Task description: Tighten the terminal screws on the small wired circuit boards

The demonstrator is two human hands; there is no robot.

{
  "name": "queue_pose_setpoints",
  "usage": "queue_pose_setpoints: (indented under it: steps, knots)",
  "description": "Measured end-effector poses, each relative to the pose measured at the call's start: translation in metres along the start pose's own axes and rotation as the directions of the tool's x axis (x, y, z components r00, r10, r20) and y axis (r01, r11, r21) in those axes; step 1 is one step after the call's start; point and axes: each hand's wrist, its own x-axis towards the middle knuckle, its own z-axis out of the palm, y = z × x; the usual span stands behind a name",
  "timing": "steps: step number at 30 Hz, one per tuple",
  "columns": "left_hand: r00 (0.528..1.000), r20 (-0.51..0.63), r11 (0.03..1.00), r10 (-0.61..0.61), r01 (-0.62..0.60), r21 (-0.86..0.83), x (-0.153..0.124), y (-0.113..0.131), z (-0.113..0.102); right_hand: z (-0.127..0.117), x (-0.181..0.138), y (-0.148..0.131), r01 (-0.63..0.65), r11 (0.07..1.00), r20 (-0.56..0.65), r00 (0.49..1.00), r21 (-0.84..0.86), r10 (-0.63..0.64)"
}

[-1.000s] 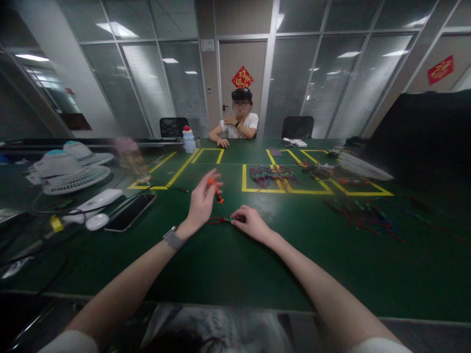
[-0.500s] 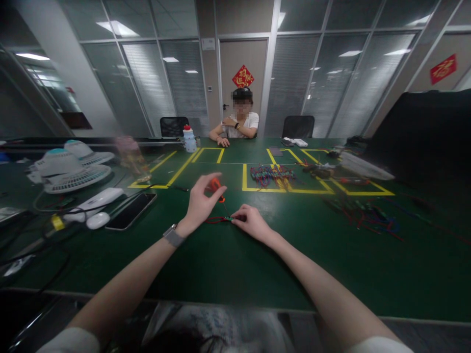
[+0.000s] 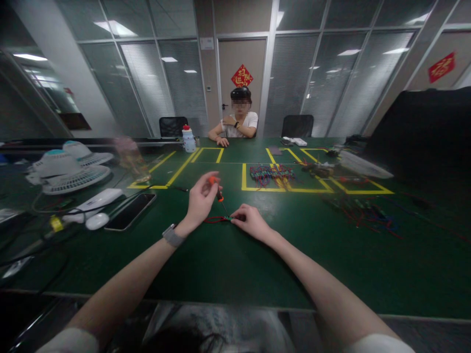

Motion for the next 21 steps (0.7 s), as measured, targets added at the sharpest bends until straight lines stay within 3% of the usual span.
queue_pose_setpoints:
  steps: [8,15,21]
  knots:
    - [0.990,-0.023,0.967,0.138,-0.130,0.221,0.000,0.015,-0.004,-0.001,-0.001,-0.002,-0.002,1.000,0.001,1.000,0.002,0.002]
    - [0.991,0.069,0.990,0.113,-0.118,0.078,-0.003,0.017,-0.001,-0.002,0.000,-0.001,0.004,1.000,0.010,1.000,0.006,-0.004]
    - [0.992,-0.040,0.976,0.121,-0.111,0.186,-0.003,0.019,-0.001,-0.001,-0.001,-0.001,0.006,1.000,-0.008,1.000,0.002,-0.006]
